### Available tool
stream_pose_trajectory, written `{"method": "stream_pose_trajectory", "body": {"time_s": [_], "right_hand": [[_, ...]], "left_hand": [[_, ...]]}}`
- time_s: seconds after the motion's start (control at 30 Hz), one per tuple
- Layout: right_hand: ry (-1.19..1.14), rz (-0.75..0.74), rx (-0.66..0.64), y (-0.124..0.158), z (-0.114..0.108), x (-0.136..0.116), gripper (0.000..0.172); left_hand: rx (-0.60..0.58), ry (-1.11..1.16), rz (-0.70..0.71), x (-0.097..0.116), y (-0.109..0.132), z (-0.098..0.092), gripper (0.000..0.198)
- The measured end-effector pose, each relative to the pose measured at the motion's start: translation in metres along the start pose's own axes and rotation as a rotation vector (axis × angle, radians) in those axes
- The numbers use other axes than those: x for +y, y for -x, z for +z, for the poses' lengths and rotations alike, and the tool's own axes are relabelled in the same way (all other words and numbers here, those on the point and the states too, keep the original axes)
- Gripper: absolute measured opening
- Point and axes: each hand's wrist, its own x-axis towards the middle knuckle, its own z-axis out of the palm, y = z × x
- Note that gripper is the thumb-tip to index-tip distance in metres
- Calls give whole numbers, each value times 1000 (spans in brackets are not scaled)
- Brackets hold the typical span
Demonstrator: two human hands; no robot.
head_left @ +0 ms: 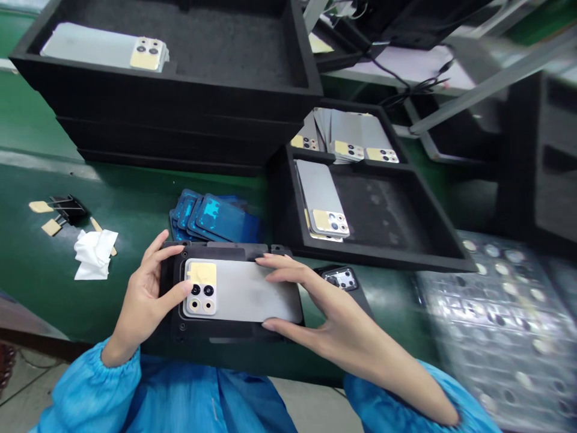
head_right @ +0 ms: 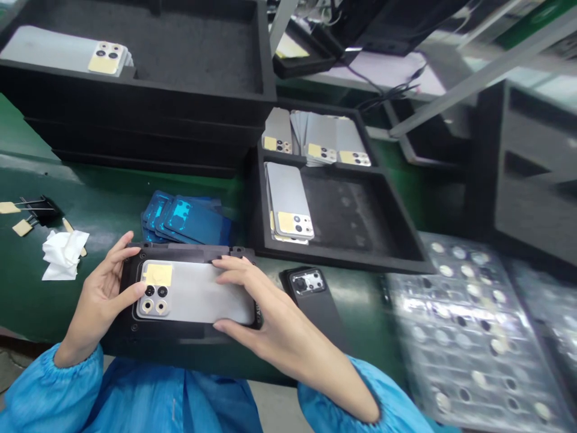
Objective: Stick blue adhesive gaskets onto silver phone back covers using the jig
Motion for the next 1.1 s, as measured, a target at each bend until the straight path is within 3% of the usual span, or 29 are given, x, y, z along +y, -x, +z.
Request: {"method": "stream_pose_trajectory", "body": {"time_s": [0.3,1.1], "right_hand": [[0,-15,14,1,2,1,32],[9,-3,-12,-3,4,-2,30]], "left_hand": [[33,42,24,-2,-1,1,59],[18,60,54,-8,-1,0,58]]}}
